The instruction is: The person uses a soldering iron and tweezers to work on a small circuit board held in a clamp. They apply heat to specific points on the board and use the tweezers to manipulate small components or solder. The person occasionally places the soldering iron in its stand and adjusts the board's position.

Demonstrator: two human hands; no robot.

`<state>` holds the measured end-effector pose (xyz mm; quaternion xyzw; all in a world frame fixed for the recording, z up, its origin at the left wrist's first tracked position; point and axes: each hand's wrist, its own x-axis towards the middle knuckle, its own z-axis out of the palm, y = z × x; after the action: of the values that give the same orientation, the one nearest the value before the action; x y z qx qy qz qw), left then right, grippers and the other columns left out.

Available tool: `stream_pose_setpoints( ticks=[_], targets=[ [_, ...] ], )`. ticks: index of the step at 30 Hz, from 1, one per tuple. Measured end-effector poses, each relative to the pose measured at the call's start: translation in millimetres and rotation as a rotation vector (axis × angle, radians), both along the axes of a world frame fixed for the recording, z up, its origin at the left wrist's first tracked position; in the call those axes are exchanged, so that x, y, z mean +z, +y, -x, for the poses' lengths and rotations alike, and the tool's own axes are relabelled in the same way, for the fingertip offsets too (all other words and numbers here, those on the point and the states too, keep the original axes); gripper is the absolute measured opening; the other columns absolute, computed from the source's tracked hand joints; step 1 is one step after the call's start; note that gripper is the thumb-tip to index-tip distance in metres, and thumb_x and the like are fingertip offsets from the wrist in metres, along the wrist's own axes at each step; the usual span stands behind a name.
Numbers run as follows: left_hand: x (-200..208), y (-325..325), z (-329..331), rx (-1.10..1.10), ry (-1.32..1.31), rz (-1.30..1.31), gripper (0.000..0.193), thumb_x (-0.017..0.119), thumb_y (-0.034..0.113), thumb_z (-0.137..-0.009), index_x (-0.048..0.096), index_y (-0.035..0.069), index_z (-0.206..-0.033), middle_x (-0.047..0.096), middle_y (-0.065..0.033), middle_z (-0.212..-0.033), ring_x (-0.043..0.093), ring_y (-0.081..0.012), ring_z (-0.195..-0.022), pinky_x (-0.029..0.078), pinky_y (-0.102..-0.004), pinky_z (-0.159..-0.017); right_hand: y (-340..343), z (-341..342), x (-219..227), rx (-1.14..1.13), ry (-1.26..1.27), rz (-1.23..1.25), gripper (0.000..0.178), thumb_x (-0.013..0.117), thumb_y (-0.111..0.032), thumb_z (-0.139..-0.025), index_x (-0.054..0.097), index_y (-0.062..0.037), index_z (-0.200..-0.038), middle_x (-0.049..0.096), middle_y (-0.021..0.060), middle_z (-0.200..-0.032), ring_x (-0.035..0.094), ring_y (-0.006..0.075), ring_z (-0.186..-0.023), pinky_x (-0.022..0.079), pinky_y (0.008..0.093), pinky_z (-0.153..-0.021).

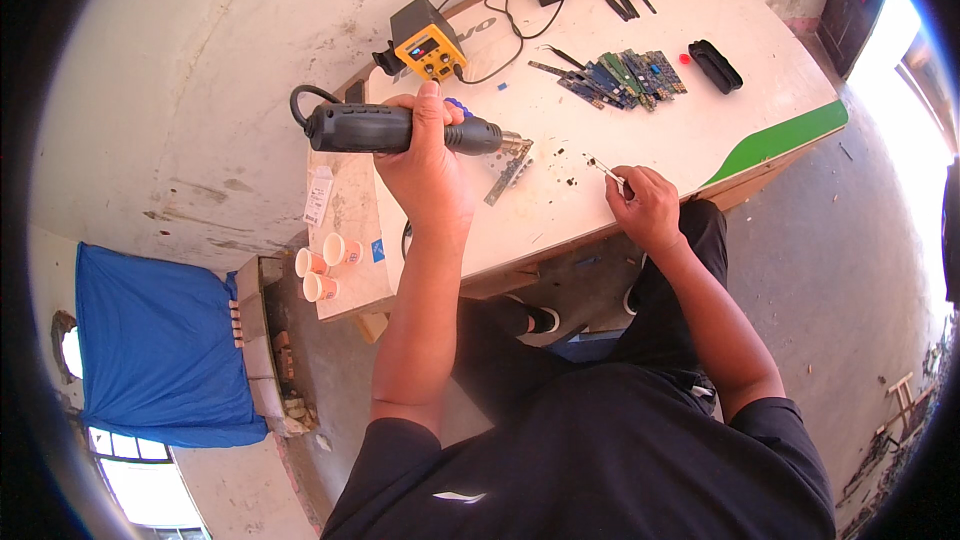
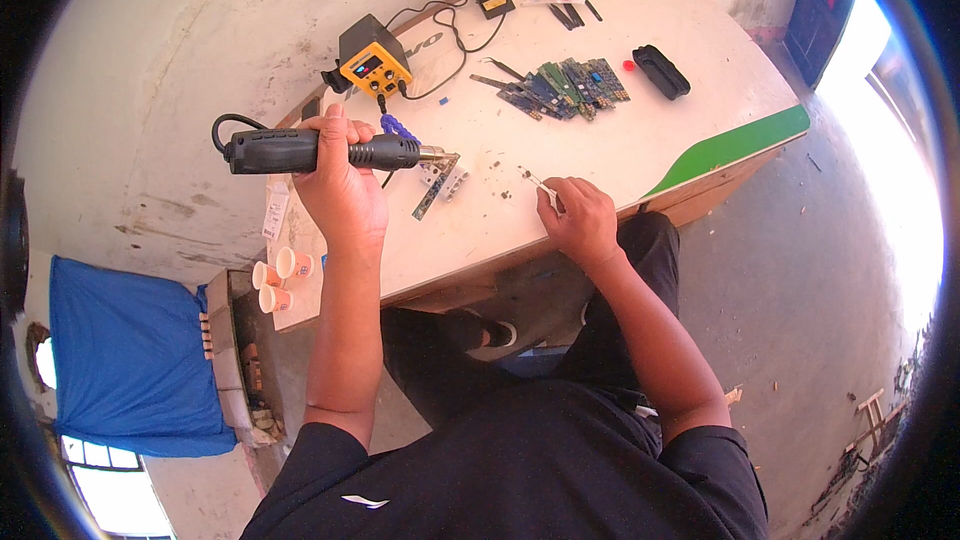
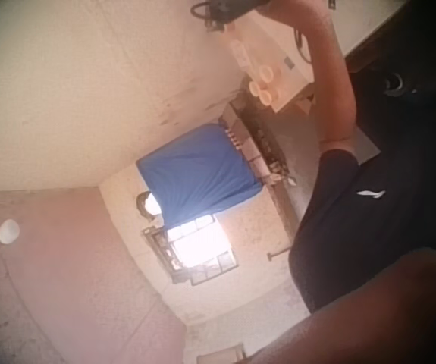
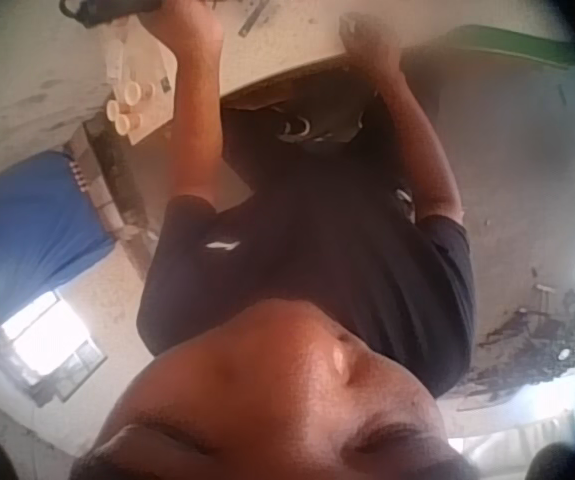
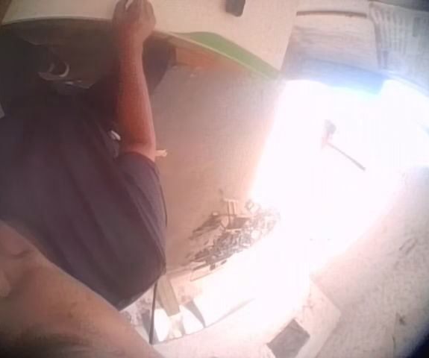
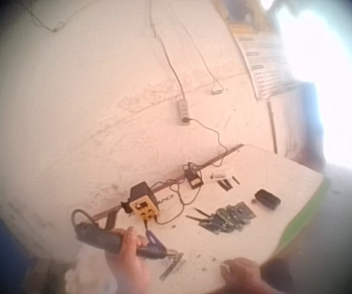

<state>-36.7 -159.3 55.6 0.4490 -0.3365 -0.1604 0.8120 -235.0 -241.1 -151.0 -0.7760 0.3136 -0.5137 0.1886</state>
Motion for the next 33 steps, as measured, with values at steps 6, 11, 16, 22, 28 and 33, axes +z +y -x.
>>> stream_pose_setpoints(
  ticks=[6, 11, 16, 22, 28, 33],
  targets=[
    [0.1, 0.2, 0.6, -0.004, 0.003, 0.006, 0.019, 0.076, 0.007, -0.101, 0.061, 0.010, -0.092, 0.059, -0.0021, -0.080, 0.060, -0.0177, -0.080, 0.053, -0.0364, -0.084, -0.2, -0.3, -1.1, -0.005, 0.006, -0.004, 0.011, 0.082, -0.008, -0.088, 0.073, -0.0047, -0.094, 0.059, 0.0061, -0.067, 0.061, 0.0226, -0.059, 0.049, 0.0371, -0.057],
    [0.2, -0.1, -0.1, -0.003, -0.002, 0.006, 0.019, 0.077, 0.007, -0.101, 0.061, 0.010, -0.091, 0.059, -0.0021, -0.080, 0.060, -0.0177, -0.079, 0.053, -0.0366, -0.084, -0.2, 0.1, -1.8, -0.002, 0.001, -0.006, 0.011, 0.082, -0.008, -0.088, 0.073, -0.0046, -0.094, 0.059, 0.0062, -0.068, 0.061, 0.0226, -0.059, 0.049, 0.0372, -0.057],
    [-0.5, -0.4, 0.1, 0.000, -0.010, 0.007, 0.018, 0.076, 0.008, -0.102, 0.061, 0.009, -0.092, 0.058, -0.0023, -0.080, 0.060, -0.0177, -0.079, 0.053, -0.0361, -0.084, 0.5, -0.2, -0.1, 0.003, -0.007, -0.017, 0.011, 0.081, -0.009, -0.088, 0.074, -0.0055, -0.094, 0.060, 0.0066, -0.068, 0.062, 0.0237, -0.060, 0.050, 0.0380, -0.057],
    [-0.1, -0.2, 0.9, -0.004, -0.011, 0.012, 0.018, 0.075, 0.007, -0.102, 0.061, 0.008, -0.091, 0.058, -0.0024, -0.080, 0.060, -0.0177, -0.079, 0.053, -0.0351, -0.083, 0.1, 0.1, -1.6, 0.000, -0.004, -0.012, 0.010, 0.081, -0.009, -0.088, 0.074, -0.0064, -0.094, 0.060, 0.0069, -0.068, 0.062, 0.0248, -0.060, 0.050, 0.0389, -0.058],
    [-0.2, -0.1, 0.8, 0.001, -0.013, 0.013, 0.019, 0.076, 0.008, -0.102, 0.061, 0.008, -0.090, 0.059, -0.0024, -0.080, 0.060, -0.0178, -0.079, 0.053, -0.0357, -0.083, -0.8, 0.2, -3.8, 0.000, -0.001, 0.001, 0.011, 0.082, -0.008, -0.088, 0.073, -0.0049, -0.095, 0.059, 0.0064, -0.067, 0.061, 0.0231, -0.059, 0.049, 0.0374, -0.057],
    [-0.1, 0.0, 0.0, 0.007, -0.020, 0.010, 0.019, 0.076, 0.008, -0.102, 0.061, 0.009, -0.090, 0.059, -0.0024, -0.080, 0.061, -0.0179, -0.079, 0.054, -0.0363, -0.084, -0.6, -0.3, -3.4, -0.003, -0.005, 0.003, 0.011, 0.082, -0.008, -0.088, 0.074, -0.0054, -0.095, 0.059, 0.0063, -0.068, 0.061, 0.0230, -0.060, 0.050, 0.0374, -0.057]
  ],
)
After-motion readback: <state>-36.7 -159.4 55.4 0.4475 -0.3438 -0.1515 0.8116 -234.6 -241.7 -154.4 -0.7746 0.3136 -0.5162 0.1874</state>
